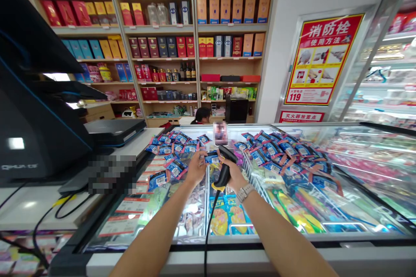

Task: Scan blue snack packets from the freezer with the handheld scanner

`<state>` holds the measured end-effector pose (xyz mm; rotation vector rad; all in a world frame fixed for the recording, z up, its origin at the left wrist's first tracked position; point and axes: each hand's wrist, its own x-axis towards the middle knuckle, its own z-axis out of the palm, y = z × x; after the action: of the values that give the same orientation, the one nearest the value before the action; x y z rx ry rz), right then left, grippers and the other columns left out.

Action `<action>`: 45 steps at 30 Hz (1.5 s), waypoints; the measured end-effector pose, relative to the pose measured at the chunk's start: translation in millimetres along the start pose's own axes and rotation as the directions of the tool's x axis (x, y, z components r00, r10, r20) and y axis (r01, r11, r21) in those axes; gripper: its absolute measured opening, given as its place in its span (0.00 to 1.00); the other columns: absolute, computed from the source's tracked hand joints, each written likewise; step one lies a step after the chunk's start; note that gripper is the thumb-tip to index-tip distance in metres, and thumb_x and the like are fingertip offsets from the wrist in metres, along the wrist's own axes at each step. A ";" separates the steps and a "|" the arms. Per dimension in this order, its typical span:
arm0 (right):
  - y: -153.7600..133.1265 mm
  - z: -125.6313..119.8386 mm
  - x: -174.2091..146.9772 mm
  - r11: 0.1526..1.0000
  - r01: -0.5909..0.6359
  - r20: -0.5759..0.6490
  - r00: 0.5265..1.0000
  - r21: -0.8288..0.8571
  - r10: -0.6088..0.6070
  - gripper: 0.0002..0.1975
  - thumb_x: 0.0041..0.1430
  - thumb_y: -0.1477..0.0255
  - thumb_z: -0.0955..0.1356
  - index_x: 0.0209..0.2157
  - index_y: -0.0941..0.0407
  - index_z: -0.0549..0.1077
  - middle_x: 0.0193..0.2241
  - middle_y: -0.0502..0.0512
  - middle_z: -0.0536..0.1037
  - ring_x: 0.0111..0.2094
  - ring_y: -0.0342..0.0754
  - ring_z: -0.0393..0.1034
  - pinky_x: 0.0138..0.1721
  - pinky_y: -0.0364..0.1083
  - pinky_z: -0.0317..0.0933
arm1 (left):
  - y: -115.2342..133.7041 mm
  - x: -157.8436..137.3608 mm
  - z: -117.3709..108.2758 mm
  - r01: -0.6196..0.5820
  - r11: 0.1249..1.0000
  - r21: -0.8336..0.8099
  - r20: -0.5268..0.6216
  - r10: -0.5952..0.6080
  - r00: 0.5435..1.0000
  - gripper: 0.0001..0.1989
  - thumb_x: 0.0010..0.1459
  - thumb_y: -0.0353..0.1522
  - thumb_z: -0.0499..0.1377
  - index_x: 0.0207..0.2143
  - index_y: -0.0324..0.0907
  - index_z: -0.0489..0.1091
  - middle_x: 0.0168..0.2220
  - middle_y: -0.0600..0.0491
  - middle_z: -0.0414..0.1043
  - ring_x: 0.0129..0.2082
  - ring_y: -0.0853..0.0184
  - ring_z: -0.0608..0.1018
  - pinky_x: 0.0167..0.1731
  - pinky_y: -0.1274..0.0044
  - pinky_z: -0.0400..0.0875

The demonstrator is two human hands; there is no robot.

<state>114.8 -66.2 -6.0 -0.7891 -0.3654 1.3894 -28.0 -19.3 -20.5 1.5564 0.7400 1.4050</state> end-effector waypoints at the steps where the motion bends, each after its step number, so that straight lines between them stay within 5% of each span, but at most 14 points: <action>1: -0.5 -0.3 -0.3 1.000 0.014 -0.017 1.000 -0.008 -0.015 0.09 0.41 0.75 0.76 0.29 0.57 0.77 0.22 0.50 0.77 0.21 0.42 0.69 0.24 0.41 0.66 | 0.6 0.3 1.7 0.011 0.999 -0.034 -0.010 -0.011 1.000 0.19 0.44 0.28 0.64 0.42 0.43 0.70 0.57 0.46 0.65 0.40 0.63 0.79 0.38 0.71 0.76; 6: -2.6 -1.2 -4.2 0.999 0.021 -0.042 0.999 0.033 -0.019 0.08 0.41 0.77 0.76 0.26 0.58 0.76 0.24 0.52 0.78 0.27 0.45 0.73 0.32 0.43 0.70 | 5.3 1.4 4.1 0.144 0.974 -0.174 -0.163 -0.173 0.971 0.39 0.36 0.28 0.72 0.54 0.46 0.68 0.56 0.45 0.69 0.38 0.65 0.79 0.36 0.75 0.75; 9: -2.4 -2.0 -6.3 0.999 0.010 -0.018 1.000 0.036 -0.009 0.08 0.41 0.75 0.76 0.26 0.57 0.76 0.22 0.51 0.77 0.26 0.44 0.72 0.31 0.43 0.68 | 8.6 0.6 5.3 0.319 0.905 -0.281 -0.136 -0.367 0.920 0.28 0.35 0.33 0.74 0.42 0.39 0.75 0.36 0.50 0.77 0.33 0.67 0.78 0.36 0.76 0.74; 12: -2.5 -1.9 -8.4 1.000 0.015 0.024 1.000 0.011 -0.015 0.09 0.40 0.73 0.76 0.26 0.57 0.76 0.19 0.49 0.75 0.23 0.43 0.69 0.28 0.43 0.65 | 12.4 0.2 7.1 0.363 0.852 -0.377 -0.106 -0.429 0.897 0.17 0.36 0.37 0.75 0.24 0.37 0.73 0.21 0.56 0.70 0.27 0.70 0.76 0.38 0.73 0.76; 15: -4.0 0.7 -12.6 1.000 0.009 0.069 0.998 0.021 -0.010 0.10 0.38 0.73 0.76 0.27 0.56 0.78 0.21 0.49 0.76 0.23 0.43 0.67 0.27 0.43 0.64 | 16.4 1.5 8.9 0.329 0.812 -0.482 -0.208 -0.471 0.857 0.15 0.37 0.33 0.74 0.18 0.38 0.69 0.17 0.60 0.65 0.23 0.74 0.73 0.38 0.73 0.77; 19: -5.6 6.2 -19.9 1.000 -0.008 0.136 0.991 0.018 0.005 0.10 0.39 0.74 0.76 0.29 0.55 0.79 0.28 0.51 0.80 0.29 0.45 0.72 0.34 0.43 0.67 | 20.5 3.5 10.2 0.289 0.787 -0.545 -0.319 -0.514 0.796 0.08 0.43 0.28 0.70 0.24 0.39 0.73 0.23 0.57 0.72 0.24 0.73 0.75 0.35 0.73 0.79; 24: -3.7 7.0 -21.4 0.999 -0.046 0.148 0.988 0.020 0.043 0.09 0.41 0.74 0.76 0.30 0.56 0.79 0.32 0.54 0.81 0.38 0.47 0.76 0.44 0.43 0.68 | 17.5 2.8 4.2 0.251 0.914 -0.319 -0.378 -0.365 0.851 0.11 0.47 0.35 0.68 0.31 0.38 0.77 0.22 0.57 0.72 0.21 0.71 0.76 0.26 0.76 0.77; 30: -3.7 7.6 -20.4 0.996 -0.069 0.121 0.991 0.057 0.062 0.08 0.44 0.76 0.74 0.30 0.56 0.78 0.33 0.55 0.81 0.40 0.49 0.77 0.42 0.44 0.71 | 6.8 3.8 -6.8 0.223 0.974 0.034 -0.374 -0.194 0.907 0.20 0.49 0.46 0.63 0.32 0.37 0.78 0.10 0.60 0.61 0.10 0.73 0.65 0.13 0.82 0.56; 38: -5.5 5.1 -22.2 0.997 -0.050 0.112 0.993 0.051 0.044 0.07 0.44 0.75 0.75 0.29 0.57 0.78 0.30 0.54 0.80 0.35 0.46 0.77 0.41 0.43 0.72 | 9.7 4.0 -2.9 0.299 0.942 -0.151 -0.271 -0.330 0.904 0.24 0.31 0.46 0.73 0.24 0.37 0.73 0.16 0.60 0.63 0.18 0.74 0.71 0.23 0.81 0.67; 45: -9.9 9.0 -25.2 0.995 -0.033 0.076 0.997 0.092 0.026 0.09 0.41 0.75 0.75 0.28 0.56 0.77 0.30 0.54 0.81 0.34 0.47 0.77 0.36 0.44 0.72 | 9.5 6.1 -4.3 0.361 0.917 -0.168 -0.198 -0.390 0.899 0.23 0.29 0.44 0.74 0.21 0.38 0.72 0.15 0.59 0.64 0.16 0.77 0.66 0.18 0.83 0.59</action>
<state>111.6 -87.8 12.5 -0.6693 -0.3454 1.4561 -32.4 -17.1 -9.3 1.0890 1.0100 1.3186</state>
